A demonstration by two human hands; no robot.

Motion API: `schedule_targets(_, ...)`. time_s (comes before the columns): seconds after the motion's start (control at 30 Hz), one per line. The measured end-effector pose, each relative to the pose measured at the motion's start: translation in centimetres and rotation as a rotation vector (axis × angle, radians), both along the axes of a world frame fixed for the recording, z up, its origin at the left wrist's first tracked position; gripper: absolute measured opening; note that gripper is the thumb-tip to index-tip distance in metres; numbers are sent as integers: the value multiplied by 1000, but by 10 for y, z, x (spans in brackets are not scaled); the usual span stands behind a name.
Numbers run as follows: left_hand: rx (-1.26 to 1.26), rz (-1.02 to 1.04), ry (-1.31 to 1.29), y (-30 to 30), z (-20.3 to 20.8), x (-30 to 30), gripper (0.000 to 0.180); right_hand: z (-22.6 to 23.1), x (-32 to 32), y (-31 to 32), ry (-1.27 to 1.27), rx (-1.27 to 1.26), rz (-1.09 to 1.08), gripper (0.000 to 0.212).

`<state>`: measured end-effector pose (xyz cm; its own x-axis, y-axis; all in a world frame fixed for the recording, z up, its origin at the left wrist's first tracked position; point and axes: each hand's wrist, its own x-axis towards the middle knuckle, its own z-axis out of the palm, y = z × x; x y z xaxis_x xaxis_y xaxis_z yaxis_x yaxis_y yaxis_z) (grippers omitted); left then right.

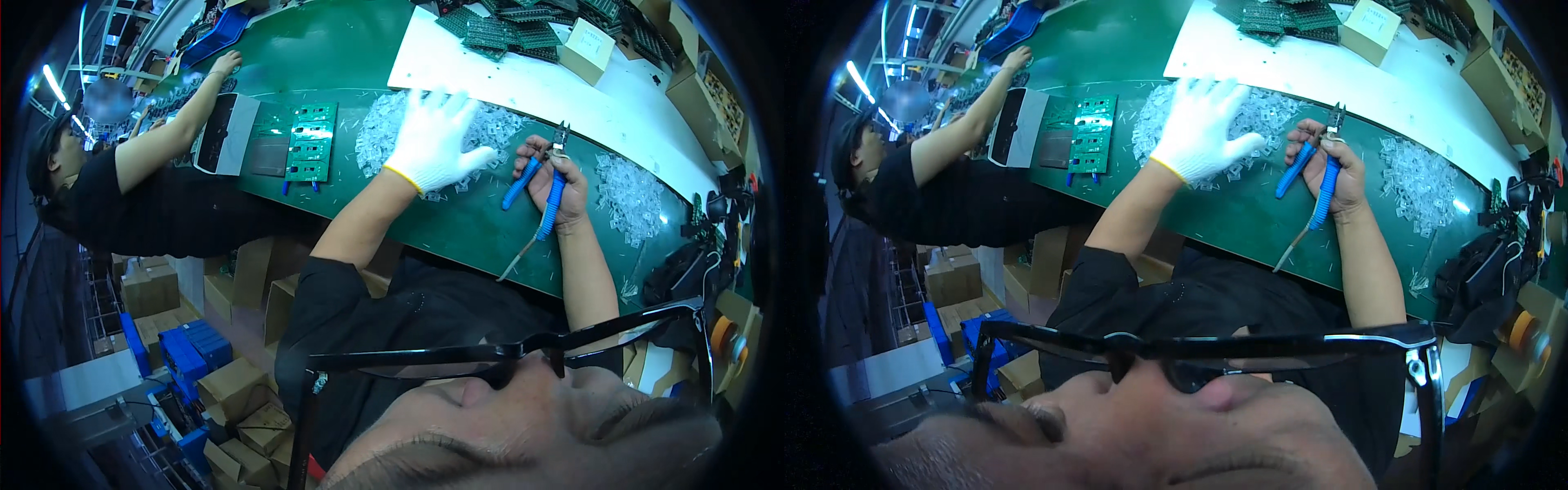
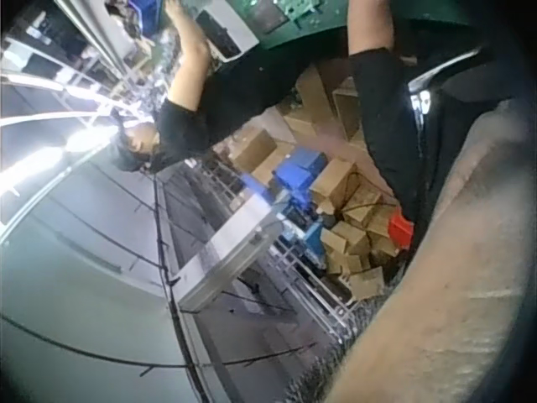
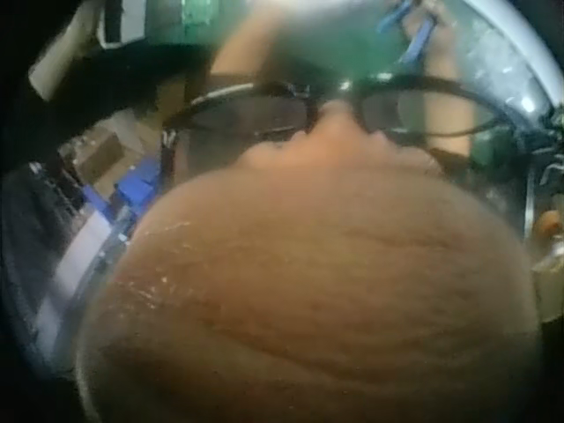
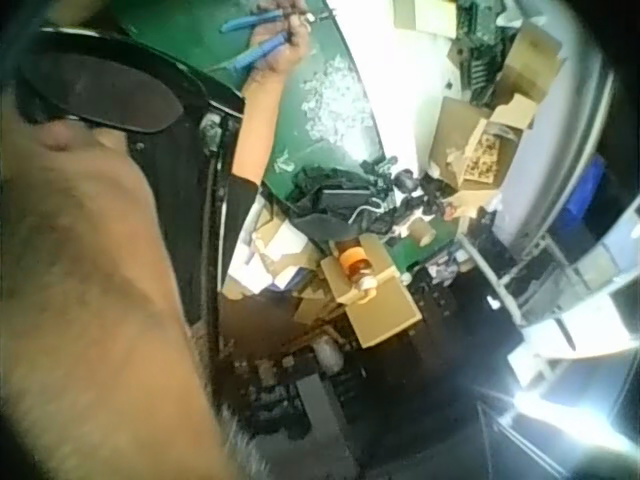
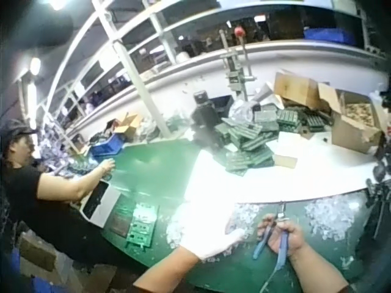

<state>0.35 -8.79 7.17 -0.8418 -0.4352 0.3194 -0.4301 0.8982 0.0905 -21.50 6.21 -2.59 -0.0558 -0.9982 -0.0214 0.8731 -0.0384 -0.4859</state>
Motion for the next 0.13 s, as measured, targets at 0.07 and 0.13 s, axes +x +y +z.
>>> schedule_targets(0.07, 21, -24, 16, 10, 3, -16, 73, -3, 1, -2, -13, -22, 24, 55)
schedule_targets(0.13, 101, -143, -125, 16, 1, -33, 77, -10, -2, -1, -39, -15, 2, 58)
